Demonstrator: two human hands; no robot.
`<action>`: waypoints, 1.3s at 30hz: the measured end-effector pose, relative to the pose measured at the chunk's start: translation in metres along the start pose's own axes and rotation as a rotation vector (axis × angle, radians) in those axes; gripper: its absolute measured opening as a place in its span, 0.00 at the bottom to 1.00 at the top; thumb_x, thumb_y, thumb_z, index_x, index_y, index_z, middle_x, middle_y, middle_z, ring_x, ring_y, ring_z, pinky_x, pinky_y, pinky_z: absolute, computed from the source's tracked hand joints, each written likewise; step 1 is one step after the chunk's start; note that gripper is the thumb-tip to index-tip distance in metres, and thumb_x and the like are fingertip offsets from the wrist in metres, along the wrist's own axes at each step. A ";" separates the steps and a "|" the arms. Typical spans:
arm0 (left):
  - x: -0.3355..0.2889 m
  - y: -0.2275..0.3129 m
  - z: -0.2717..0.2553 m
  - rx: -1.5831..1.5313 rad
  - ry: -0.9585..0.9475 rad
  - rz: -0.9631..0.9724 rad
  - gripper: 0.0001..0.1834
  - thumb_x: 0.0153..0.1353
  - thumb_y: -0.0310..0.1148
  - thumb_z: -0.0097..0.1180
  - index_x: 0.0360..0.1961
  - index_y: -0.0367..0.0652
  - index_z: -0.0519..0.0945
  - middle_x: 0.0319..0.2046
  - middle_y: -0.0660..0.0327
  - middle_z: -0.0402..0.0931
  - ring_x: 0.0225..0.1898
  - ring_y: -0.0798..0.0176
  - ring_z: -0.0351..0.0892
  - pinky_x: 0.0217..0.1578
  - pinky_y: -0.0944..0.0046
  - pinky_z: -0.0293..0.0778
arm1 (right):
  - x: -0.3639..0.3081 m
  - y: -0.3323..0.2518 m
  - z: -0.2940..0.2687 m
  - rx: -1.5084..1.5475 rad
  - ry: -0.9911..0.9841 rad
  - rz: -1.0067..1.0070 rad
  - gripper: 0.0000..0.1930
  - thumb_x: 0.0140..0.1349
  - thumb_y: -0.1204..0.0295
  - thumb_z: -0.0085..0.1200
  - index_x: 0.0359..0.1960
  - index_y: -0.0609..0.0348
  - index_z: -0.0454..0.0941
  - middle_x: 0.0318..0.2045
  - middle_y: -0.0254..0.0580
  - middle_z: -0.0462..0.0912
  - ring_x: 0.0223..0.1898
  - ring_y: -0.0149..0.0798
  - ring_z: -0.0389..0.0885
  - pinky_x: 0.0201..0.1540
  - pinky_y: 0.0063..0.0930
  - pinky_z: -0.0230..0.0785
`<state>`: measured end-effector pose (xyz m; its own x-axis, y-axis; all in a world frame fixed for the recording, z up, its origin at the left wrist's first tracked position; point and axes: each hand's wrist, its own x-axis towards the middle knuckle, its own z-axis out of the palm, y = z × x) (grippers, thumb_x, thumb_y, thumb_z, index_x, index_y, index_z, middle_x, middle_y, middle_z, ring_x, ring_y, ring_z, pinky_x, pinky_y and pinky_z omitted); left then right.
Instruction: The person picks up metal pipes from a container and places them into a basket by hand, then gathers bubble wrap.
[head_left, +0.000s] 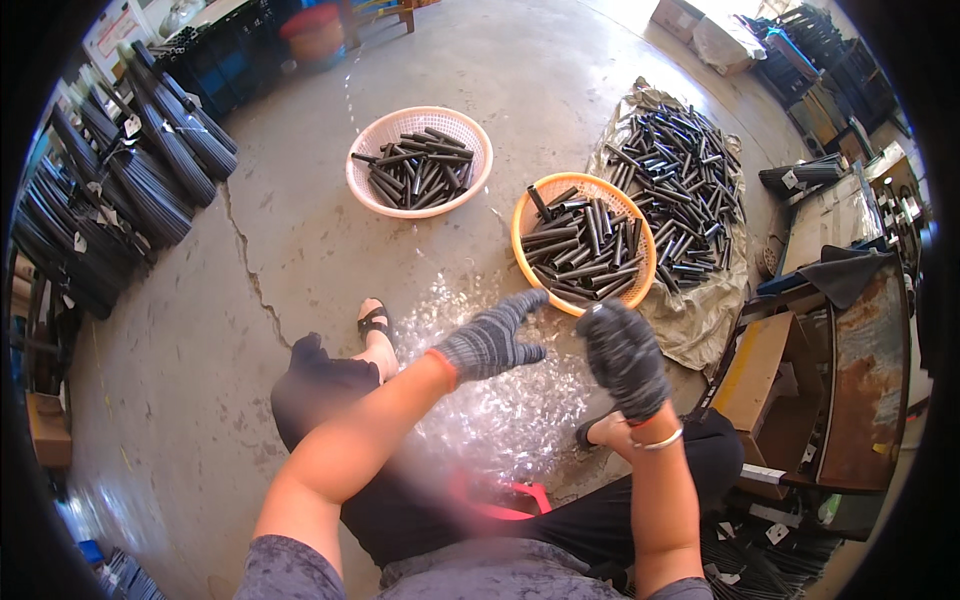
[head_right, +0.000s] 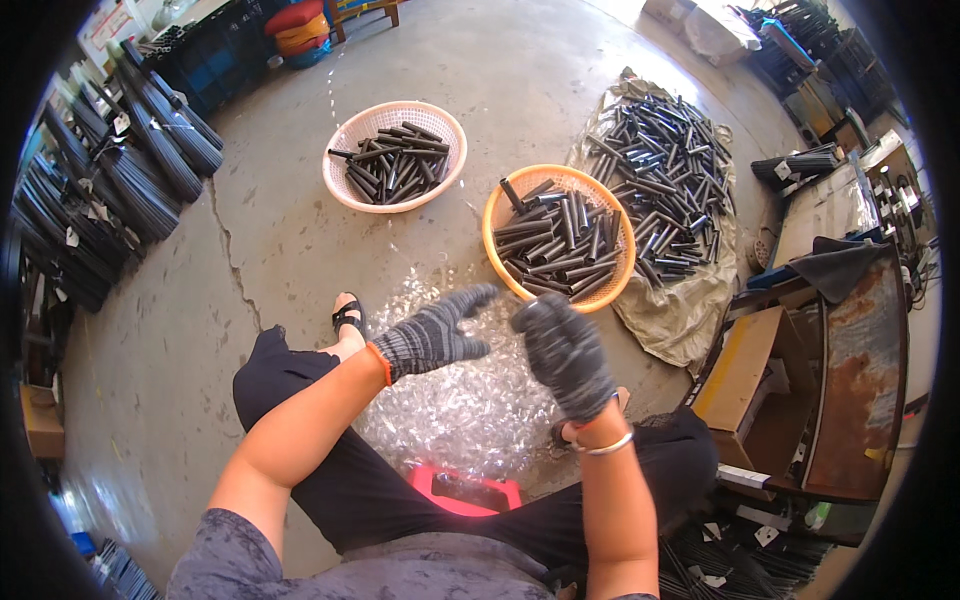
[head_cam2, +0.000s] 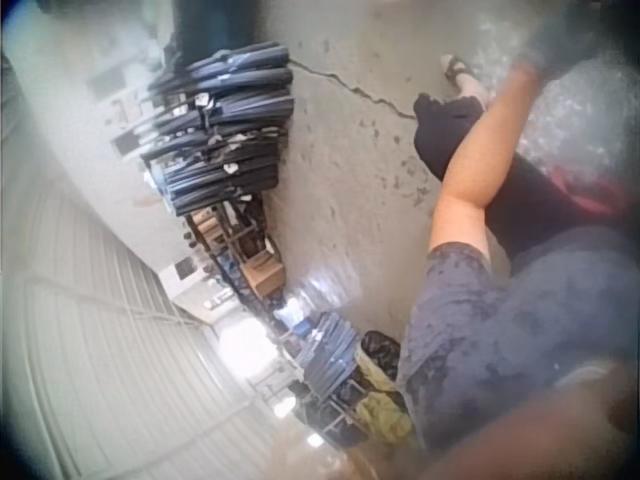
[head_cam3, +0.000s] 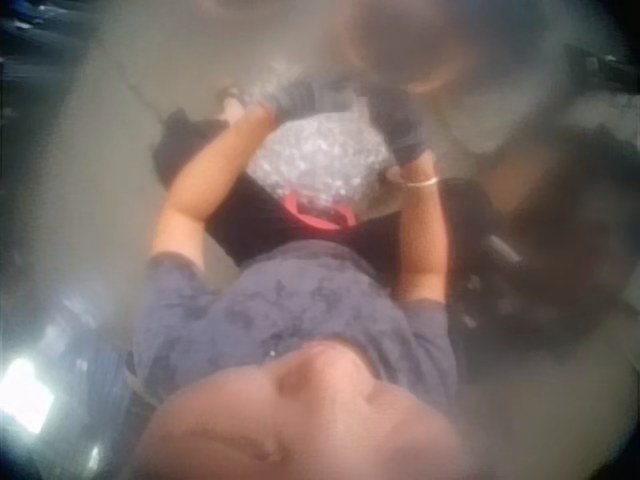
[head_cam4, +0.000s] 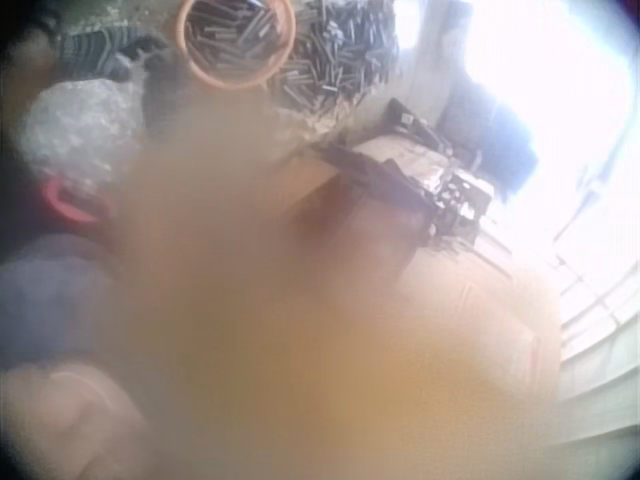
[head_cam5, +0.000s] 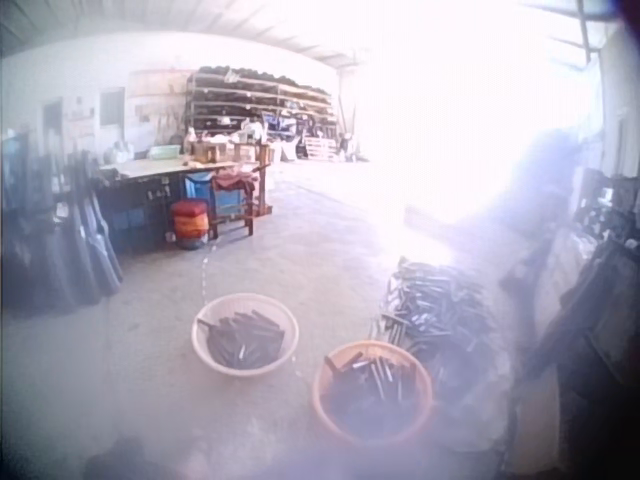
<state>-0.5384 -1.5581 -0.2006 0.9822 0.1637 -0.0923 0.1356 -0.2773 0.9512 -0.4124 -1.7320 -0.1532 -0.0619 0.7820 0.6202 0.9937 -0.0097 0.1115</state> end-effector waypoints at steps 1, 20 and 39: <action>0.001 0.005 -0.001 0.180 0.070 0.010 0.39 0.47 0.33 0.67 0.61 0.43 0.62 0.53 0.50 0.67 0.54 0.56 0.68 0.53 0.59 0.68 | 0.014 0.003 -0.025 0.472 -0.121 0.456 0.13 0.56 0.83 0.50 0.44 0.63 0.75 0.35 0.43 0.80 0.32 0.39 0.79 0.37 0.27 0.72; 0.006 -0.031 -0.027 0.467 0.473 -0.060 0.13 0.58 0.38 0.51 0.37 0.38 0.77 0.38 0.45 0.76 0.41 0.42 0.74 0.42 0.52 0.69 | 0.036 0.045 -0.171 1.032 0.398 1.101 0.10 0.63 0.68 0.51 0.42 0.60 0.74 0.29 0.37 0.79 0.27 0.26 0.74 0.30 0.20 0.69; -0.006 0.046 -0.074 -1.004 0.252 0.206 0.11 0.64 0.34 0.47 0.39 0.36 0.74 0.36 0.49 0.79 0.39 0.51 0.80 0.42 0.50 0.78 | 0.001 0.021 -0.033 1.373 -0.169 1.275 0.20 0.65 0.72 0.48 0.59 0.56 0.64 0.36 0.35 0.78 0.24 0.27 0.71 0.21 0.22 0.66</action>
<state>-0.5480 -1.5018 -0.1345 0.9031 0.4261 0.0529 -0.3136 0.5704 0.7591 -0.3950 -1.7519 -0.1247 0.5999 0.7553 -0.2638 -0.1905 -0.1854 -0.9640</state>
